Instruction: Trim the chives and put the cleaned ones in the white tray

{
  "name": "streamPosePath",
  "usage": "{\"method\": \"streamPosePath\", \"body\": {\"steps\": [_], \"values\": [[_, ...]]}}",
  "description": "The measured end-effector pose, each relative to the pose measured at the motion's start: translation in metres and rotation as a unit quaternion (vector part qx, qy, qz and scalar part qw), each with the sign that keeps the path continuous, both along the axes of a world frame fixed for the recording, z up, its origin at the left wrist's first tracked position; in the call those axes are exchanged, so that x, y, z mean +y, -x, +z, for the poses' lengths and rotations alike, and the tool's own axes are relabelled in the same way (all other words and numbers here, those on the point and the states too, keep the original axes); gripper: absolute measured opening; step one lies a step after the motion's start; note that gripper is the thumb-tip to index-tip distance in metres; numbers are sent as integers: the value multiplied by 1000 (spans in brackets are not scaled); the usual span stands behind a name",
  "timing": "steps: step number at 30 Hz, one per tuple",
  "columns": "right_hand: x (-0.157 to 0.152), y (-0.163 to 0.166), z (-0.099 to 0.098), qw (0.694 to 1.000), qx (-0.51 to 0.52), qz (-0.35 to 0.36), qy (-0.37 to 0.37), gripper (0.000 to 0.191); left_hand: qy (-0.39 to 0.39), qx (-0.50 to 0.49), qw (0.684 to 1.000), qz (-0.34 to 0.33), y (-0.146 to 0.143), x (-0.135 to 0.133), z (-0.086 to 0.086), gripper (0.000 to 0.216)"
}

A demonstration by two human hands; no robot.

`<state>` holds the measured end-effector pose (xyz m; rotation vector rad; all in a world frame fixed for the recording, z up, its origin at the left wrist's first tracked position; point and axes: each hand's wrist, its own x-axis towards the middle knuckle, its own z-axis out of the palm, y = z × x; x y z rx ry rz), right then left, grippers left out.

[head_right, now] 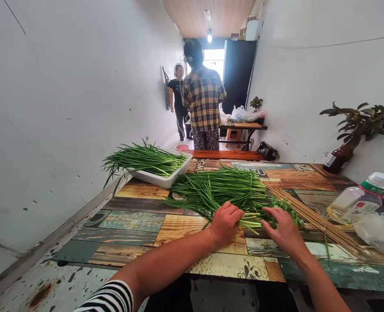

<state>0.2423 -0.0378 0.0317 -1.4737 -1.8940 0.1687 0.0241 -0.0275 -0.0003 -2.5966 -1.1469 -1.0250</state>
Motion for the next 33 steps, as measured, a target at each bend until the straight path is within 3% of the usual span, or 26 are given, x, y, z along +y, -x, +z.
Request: {"method": "streamPosePath", "body": {"steps": [2, 5, 8, 11, 16, 22, 26, 30, 33], "values": [[-7, 18, 2, 984, 118, 43, 128, 39, 4, 8, 1000, -9, 0, 1, 0, 15], [-11, 37, -4, 923, 291, 44, 248, 42, 6, 10, 1000, -20, 1, 1, 0, 11], [-10, 44, -14, 876, 402, 36, 263, 43, 5, 14, 1000, -26, 3, 0, 4, 11], [-8, 42, -22, 861, 439, 41, 252, 42, 5, 16, 999, -30, 4, -1, 7, 11], [-12, 36, -24, 874, 415, 68, 245, 38, 22, 18, 999, -38, 3, -2, 8, 11], [-17, 32, -8, 924, 295, 89, 224, 36, 41, 43, 996, -64, 4, -2, 6, 12], [-8, 19, -16, 943, 286, 34, 167, 38, 44, 46, 996, -64, 4, -1, 5, 12], [2, 3, -20, 938, 327, -32, 114, 41, 47, 50, 997, -45, 4, -3, 8, 12], [-1, 0, -11, 970, 223, -15, 95, 42, 53, 63, 996, -22, 4, -5, 10, 9]]}}
